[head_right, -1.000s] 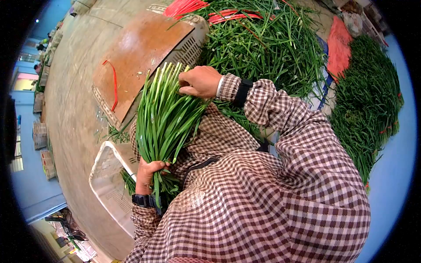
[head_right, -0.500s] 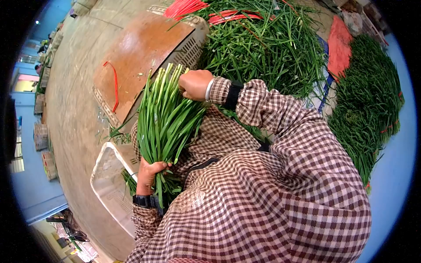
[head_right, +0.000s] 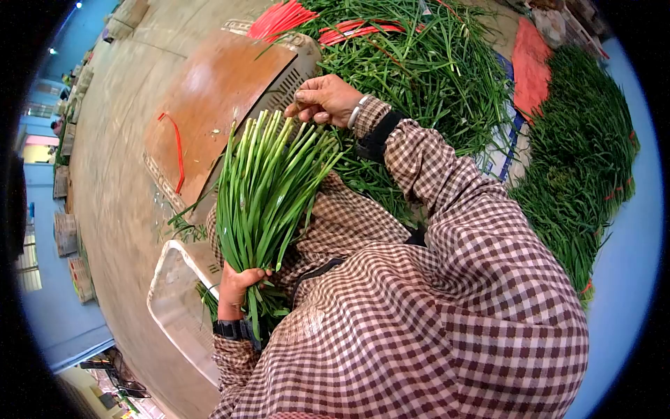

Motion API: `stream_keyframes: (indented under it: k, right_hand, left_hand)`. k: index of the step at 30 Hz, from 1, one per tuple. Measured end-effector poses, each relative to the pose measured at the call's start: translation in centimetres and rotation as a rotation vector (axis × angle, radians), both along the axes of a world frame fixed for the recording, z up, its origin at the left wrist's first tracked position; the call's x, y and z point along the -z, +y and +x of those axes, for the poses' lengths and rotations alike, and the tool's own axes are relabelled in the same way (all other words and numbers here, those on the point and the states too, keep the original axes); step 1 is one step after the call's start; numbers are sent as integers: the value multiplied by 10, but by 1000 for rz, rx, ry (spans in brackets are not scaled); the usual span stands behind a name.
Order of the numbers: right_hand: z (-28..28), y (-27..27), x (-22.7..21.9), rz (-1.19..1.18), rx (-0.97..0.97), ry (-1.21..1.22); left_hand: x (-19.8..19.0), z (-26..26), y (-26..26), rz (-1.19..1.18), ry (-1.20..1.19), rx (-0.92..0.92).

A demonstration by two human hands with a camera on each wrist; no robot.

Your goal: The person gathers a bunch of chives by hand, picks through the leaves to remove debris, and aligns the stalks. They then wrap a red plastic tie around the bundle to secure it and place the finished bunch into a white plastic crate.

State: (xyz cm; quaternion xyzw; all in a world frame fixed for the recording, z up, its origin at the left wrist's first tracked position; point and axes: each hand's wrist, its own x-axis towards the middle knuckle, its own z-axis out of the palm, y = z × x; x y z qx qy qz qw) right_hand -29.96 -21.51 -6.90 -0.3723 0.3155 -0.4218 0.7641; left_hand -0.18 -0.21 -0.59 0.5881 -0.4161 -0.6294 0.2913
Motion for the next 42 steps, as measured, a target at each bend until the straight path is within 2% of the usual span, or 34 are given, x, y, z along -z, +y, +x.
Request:
stream_keyframes:
  k: [2,7,9,11,12,15,17,19,21,22,24,25,26,27,31,33,36,38,41,42]
  right_hand:
    - [-4,-3,4,42,-45,-122]
    - [-7,-2,-2,41,-16,-99]
    - [-13,-4,-4,47,7,-82]
    - [-25,-12,-4,33,50,-116]
    - [-32,-15,-9,19,86,-51]
    - [-59,-21,-18,-82,156,-37]
    - [-89,-30,-3,-175,64,-139]
    - [-79,-26,4,-114,90,1303]
    - [-76,-42,40,-271,-200,1804]
    - [-73,-40,44,-324,-36,1381]
    - [-57,-46,44,-284,-148,915]
    - [-40,-41,41,-342,-111,708]
    - [-24,-40,35,-382,-199,630]
    - [-12,-40,30,-360,-346,599]
    - [17,-47,37,-222,-639,358]
    - [14,-40,29,-230,-561,412]
    - [3,-37,34,-247,-558,409]
    - [-10,-33,37,-235,-297,466]
    - [-36,-38,40,-190,-150,482]
    - [-44,-38,43,-180,-86,396]
  left_hand:
    - [-2,-2,0,21,-8,-16]
    - [-3,0,0,43,-23,-26]
    - [2,5,-2,29,-16,45]
    - [-2,-2,0,2,-14,4]
    - [-4,-4,0,-24,-16,-39]
    - [-8,-2,-1,15,-10,-23]
    - [-4,2,-2,22,-8,-14]
    - [1,6,0,32,-1,9]
    - [3,13,-3,82,46,63]
    - [4,12,-1,64,59,41]
    - [5,14,-1,102,48,38]
    - [5,16,-3,125,40,36]
    - [4,16,-6,138,47,55]
    - [3,15,-6,138,45,60]
    - [1,16,-8,119,45,57]
    - [2,16,-7,150,21,66]
    - [2,14,-6,174,146,-4]
    - [5,14,-7,145,202,21]
    - [6,15,-6,130,195,14]
    - [7,15,-6,129,197,13]
